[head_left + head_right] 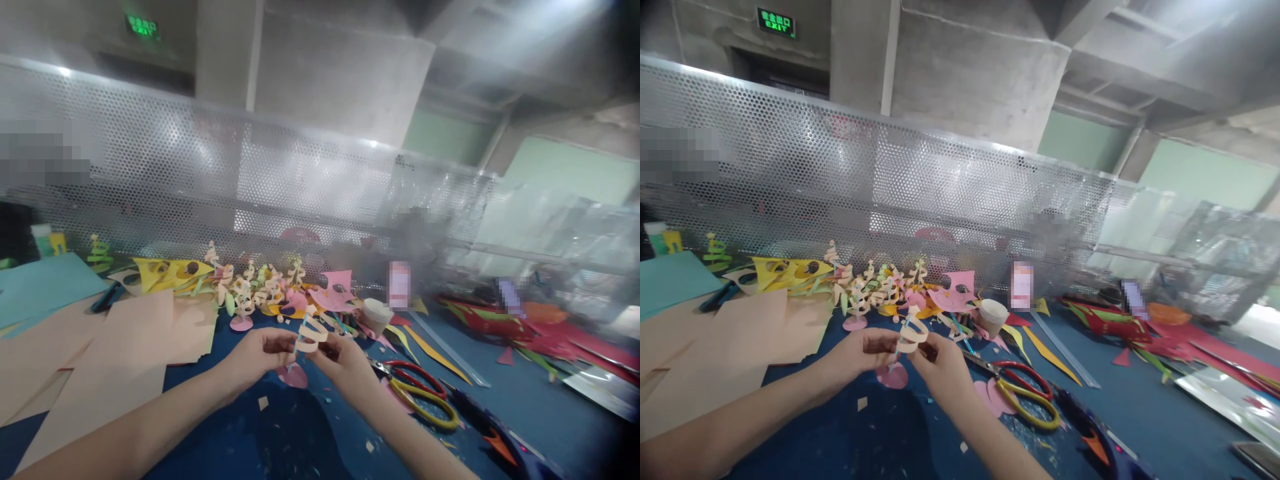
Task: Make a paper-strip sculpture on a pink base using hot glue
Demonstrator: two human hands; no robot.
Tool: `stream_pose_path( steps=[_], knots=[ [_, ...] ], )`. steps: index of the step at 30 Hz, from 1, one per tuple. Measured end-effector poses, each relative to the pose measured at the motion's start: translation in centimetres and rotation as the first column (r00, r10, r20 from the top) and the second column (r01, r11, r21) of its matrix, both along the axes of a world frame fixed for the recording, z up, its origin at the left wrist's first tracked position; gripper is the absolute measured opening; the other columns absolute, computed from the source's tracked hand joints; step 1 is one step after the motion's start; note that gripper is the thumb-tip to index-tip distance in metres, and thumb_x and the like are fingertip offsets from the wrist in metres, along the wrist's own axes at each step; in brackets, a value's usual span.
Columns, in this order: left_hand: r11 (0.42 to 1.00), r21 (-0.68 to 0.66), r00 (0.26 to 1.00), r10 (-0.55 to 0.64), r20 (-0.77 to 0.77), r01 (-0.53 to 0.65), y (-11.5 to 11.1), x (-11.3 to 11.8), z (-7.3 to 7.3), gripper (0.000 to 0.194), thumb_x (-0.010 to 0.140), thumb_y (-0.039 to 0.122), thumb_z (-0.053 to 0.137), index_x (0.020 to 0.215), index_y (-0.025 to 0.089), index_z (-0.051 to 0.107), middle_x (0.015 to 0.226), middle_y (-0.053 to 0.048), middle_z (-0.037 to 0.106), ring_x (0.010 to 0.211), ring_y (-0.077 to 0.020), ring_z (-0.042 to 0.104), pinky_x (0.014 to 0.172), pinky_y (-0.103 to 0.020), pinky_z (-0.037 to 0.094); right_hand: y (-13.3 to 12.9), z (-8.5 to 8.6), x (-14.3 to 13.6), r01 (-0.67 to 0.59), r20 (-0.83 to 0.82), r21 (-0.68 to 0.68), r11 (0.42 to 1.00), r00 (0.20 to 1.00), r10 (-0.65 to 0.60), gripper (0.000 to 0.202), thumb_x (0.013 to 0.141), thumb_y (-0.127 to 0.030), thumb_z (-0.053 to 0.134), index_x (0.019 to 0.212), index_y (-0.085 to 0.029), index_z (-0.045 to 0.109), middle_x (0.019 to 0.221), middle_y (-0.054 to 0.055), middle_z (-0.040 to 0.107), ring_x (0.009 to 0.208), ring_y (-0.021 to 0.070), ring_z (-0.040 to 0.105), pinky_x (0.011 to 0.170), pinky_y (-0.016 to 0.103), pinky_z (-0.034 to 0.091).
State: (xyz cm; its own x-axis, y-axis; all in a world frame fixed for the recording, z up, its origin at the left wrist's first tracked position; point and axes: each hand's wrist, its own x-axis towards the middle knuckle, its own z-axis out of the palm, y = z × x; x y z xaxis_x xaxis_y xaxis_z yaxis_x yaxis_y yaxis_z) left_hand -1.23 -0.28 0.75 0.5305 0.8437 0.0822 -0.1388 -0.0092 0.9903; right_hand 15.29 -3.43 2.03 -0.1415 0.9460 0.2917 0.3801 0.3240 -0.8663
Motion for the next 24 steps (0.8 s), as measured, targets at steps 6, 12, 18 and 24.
stream_pose_path(
  steps=[6,12,18,24],
  knots=[
    [0.999,-0.033,1.0,0.018,-0.018,-0.019,0.1,0.0,0.0,0.031,0.055,0.023,0.073,0.082,0.016,0.058,0.066,0.001,0.063,0.058,-0.0119,0.057,0.058,-0.026,0.045,0.7,-0.3,0.4,-0.056,-0.196,-0.099,0.993,0.98,0.035,0.01,0.065,-0.025,0.061,0.062,-0.015,0.064,0.054,-0.002,0.058,0.054,0.0125,0.05,0.051,0.023,0.036],
    [0.999,-0.044,1.0,0.029,0.011,-0.029,-0.2,0.0,0.1,0.033,0.057,0.025,0.074,0.083,0.015,0.057,0.072,-0.002,0.066,0.067,-0.0149,0.061,0.064,-0.027,0.046,0.7,-0.7,0.2,-0.061,-0.293,-0.132,0.989,0.956,0.02,0.019,0.064,-0.033,0.065,0.072,-0.015,0.065,0.061,-0.001,0.06,0.053,0.0095,0.047,0.053,0.022,0.035],
    [0.988,-0.151,0.99,0.028,0.139,-0.007,-0.6,0.3,0.3,0.035,0.053,0.027,0.077,0.081,0.013,0.059,0.075,-0.003,0.065,0.075,-0.0172,0.06,0.07,-0.03,0.046,0.4,-1.0,0.2,-0.002,-0.318,-0.147,0.989,0.947,-0.045,0.021,0.067,-0.036,0.063,0.072,-0.015,0.064,0.06,-0.001,0.058,0.054,0.0091,0.046,0.053,0.022,0.035],
    [0.987,-0.158,0.983,0.023,0.181,0.006,-0.7,0.4,0.3,0.034,0.054,0.026,0.077,0.081,0.013,0.062,0.073,-0.003,0.064,0.075,-0.0169,0.059,0.068,-0.03,0.047,0.2,-0.7,-0.1,0.003,-0.318,-0.102,0.995,0.948,-0.035,0.022,0.066,-0.034,0.065,0.077,-0.015,0.063,0.071,0.003,0.064,0.069,0.0143,0.056,0.068,0.027,0.041]
  ],
)
